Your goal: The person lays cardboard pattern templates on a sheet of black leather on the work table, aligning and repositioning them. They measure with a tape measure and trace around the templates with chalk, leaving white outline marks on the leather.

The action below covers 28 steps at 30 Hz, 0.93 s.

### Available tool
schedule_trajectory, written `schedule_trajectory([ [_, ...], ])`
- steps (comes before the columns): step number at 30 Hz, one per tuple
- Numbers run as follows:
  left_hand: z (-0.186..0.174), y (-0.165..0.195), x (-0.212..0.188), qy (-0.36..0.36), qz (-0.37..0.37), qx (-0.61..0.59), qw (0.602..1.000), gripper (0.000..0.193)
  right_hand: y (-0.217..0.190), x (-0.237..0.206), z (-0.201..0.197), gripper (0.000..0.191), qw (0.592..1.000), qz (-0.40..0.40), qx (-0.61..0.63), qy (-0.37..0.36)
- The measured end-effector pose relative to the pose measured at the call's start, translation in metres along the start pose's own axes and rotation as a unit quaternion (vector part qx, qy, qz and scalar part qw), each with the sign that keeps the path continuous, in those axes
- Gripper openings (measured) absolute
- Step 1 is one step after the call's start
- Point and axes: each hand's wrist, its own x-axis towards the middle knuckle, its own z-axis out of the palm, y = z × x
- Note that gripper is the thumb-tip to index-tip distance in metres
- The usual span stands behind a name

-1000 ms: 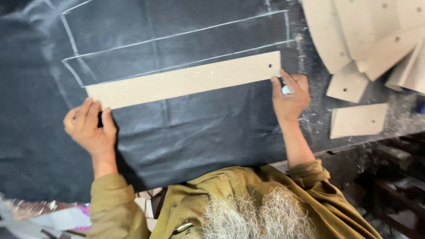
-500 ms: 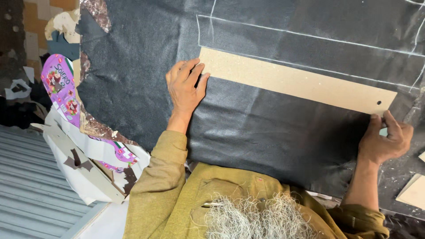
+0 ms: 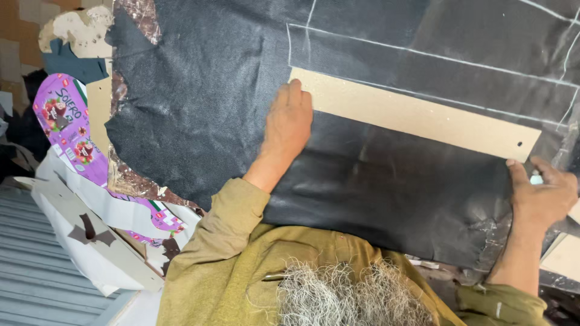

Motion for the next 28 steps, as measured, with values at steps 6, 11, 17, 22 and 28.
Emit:
schedule_trajectory([
  [6, -0.001, 0.036, -0.004, -0.012, -0.058, -0.005, 0.998, 0.071, -0.123, 0.048, 0.01, 0.053, 0.94, 0.054, 0.317, -0.118],
  [11, 0.008, 0.032, -0.015, 0.003, -0.101, -0.037, 0.994, 0.092, -0.286, 0.076, 0.039, 0.047, 0.858, -0.078, 0.444, -0.248],
  [17, 0.022, 0.014, -0.028, 0.011, -0.091, -0.081, 0.992, 0.094, -0.325, 0.08, 0.069, 0.018, 0.893, -0.308, 0.302, -0.128],
  [22, 0.027, 0.012, -0.026, -0.003, -0.08, -0.101, 0.992, 0.089, -0.21, 0.03, 0.073, 0.02, 0.962, -0.125, 0.24, 0.029],
  [28, 0.026, 0.014, -0.025, -0.01, -0.057, -0.113, 0.992, 0.086, -0.078, -0.011, 0.052, 0.049, 0.979, -0.022, 0.181, 0.093],
])
